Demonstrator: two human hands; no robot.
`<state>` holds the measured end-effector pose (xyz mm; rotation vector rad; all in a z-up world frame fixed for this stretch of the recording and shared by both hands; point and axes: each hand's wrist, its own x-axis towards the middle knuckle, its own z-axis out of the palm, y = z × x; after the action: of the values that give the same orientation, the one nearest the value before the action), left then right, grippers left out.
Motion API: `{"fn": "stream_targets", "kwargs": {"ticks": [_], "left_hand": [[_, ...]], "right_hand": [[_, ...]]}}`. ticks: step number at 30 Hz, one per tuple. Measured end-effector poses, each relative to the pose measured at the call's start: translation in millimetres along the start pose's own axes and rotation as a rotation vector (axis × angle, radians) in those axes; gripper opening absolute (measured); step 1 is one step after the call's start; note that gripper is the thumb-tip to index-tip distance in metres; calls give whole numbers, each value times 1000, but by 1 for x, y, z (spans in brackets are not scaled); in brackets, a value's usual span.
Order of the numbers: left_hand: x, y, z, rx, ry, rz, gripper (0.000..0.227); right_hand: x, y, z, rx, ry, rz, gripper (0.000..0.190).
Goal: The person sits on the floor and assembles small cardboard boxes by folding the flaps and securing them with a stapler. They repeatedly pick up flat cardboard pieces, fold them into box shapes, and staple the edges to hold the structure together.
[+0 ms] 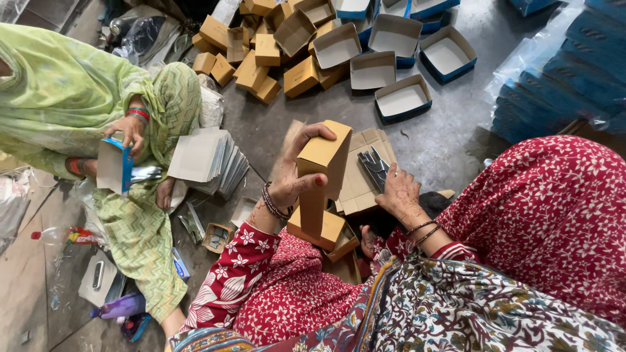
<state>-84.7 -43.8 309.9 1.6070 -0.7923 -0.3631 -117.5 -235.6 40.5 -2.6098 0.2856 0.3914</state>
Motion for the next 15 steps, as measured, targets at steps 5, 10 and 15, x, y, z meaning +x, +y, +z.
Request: {"fn": "stream_targets", "kwargs": {"ticks": [5, 10, 15], "left_hand": [[-1, -1, -5, 46, 8, 2, 77], [-4, -3, -9, 138, 46, 46, 77], [-5, -3, -9, 106, 35, 26, 74]], "right_hand": [[13, 8, 10, 350, 21, 22, 77], [18, 18, 25, 400, 161, -59, 47], [17, 15, 26, 328, 110, -50, 39]]}}
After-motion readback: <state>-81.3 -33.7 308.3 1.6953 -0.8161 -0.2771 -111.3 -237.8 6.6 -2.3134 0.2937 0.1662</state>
